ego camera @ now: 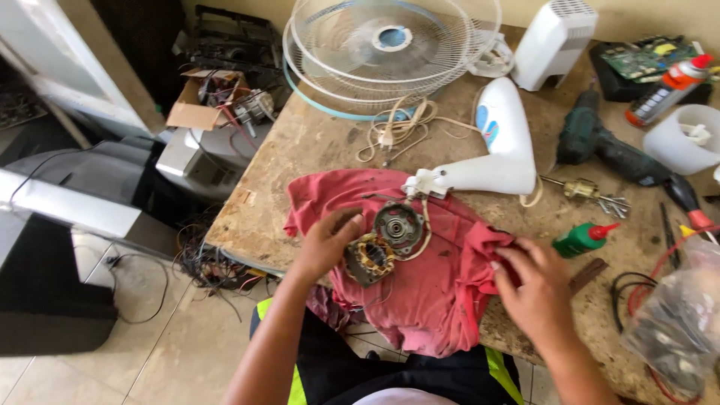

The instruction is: The person is oiling the internal components of a fan motor and reassembling the housing on a repair bench.

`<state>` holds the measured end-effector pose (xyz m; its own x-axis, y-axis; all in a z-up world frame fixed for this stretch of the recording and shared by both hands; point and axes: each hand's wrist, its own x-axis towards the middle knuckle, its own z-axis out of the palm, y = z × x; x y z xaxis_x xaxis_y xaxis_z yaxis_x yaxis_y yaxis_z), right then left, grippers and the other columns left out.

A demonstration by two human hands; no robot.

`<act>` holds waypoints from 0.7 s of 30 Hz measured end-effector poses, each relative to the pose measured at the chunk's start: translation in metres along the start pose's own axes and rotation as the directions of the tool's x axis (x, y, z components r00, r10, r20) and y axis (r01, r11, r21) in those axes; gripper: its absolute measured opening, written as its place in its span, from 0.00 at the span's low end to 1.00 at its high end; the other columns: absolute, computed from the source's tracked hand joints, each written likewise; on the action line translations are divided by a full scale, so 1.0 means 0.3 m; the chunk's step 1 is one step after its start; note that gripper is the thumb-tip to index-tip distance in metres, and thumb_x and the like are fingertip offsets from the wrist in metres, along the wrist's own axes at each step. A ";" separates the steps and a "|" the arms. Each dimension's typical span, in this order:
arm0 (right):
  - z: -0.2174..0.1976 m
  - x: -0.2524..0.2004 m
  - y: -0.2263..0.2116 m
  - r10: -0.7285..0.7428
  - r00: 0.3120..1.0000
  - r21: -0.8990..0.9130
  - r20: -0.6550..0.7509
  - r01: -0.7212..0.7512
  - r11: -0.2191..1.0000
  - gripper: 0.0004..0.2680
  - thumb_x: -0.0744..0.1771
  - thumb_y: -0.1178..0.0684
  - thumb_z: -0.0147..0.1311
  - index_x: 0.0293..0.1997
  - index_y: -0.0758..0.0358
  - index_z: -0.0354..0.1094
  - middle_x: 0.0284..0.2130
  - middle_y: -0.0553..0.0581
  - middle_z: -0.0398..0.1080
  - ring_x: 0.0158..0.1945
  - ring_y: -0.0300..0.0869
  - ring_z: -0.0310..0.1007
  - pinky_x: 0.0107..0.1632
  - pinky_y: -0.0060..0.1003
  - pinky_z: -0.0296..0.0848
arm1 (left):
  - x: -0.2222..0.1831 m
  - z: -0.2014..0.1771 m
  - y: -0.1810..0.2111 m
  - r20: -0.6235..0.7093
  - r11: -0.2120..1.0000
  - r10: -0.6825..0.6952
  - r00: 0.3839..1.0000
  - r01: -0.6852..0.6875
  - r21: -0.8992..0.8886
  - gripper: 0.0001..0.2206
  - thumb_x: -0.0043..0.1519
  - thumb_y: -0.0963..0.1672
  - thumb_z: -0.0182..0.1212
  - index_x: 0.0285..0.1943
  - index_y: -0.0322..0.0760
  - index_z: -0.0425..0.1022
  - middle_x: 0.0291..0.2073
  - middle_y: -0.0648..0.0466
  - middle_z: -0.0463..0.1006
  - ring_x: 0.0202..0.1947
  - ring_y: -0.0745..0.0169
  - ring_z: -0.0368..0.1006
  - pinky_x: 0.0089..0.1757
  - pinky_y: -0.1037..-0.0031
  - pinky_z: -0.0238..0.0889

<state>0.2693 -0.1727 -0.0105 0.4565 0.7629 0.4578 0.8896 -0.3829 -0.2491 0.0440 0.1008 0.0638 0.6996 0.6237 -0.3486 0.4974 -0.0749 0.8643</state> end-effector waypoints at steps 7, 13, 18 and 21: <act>-0.053 -0.120 -0.004 -0.033 0.999 0.191 -0.003 0.033 0.981 0.10 0.67 0.53 0.54 0.51 0.62 0.74 0.50 0.59 0.76 0.59 0.52 0.71 0.67 0.53 0.66 | 0.017 0.005 0.054 -0.104 0.996 -0.059 0.993 0.066 0.063 0.21 0.63 0.53 0.52 0.63 0.52 0.77 0.60 0.54 0.80 0.60 0.56 0.75 0.58 0.61 0.68; -0.071 -0.162 0.019 -0.023 0.999 0.255 0.047 0.011 0.967 0.12 0.67 0.51 0.55 0.54 0.62 0.73 0.51 0.55 0.74 0.60 0.49 0.69 0.68 0.56 0.64 | 0.001 0.003 0.004 -0.142 0.994 -0.084 0.986 0.073 -0.084 0.21 0.63 0.49 0.54 0.64 0.44 0.75 0.58 0.51 0.80 0.58 0.55 0.76 0.59 0.61 0.70; -0.053 -0.124 0.058 -0.110 0.994 0.256 0.016 0.102 0.961 0.12 0.65 0.52 0.58 0.53 0.60 0.74 0.52 0.56 0.75 0.60 0.50 0.71 0.68 0.54 0.65 | -0.030 0.004 -0.066 -0.260 0.984 0.069 0.963 -0.110 -0.144 0.18 0.65 0.47 0.56 0.62 0.39 0.77 0.51 0.52 0.85 0.54 0.63 0.80 0.53 0.74 0.72; -0.020 -0.125 0.072 -0.135 0.991 0.208 -0.022 0.136 0.969 0.10 0.63 0.53 0.62 0.47 0.58 0.76 0.49 0.55 0.76 0.59 0.50 0.71 0.68 0.54 0.66 | -0.064 0.037 -0.119 -0.375 0.921 0.390 0.841 -0.362 0.146 0.14 0.66 0.46 0.57 0.55 0.33 0.76 0.47 0.47 0.81 0.42 0.58 0.81 0.43 0.72 0.80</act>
<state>0.2715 -0.2128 -0.0279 0.3327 0.7960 0.5056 0.9208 -0.1584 -0.3565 0.0186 0.0829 0.0357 0.5899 0.7872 0.1797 0.2798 -0.4081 0.8690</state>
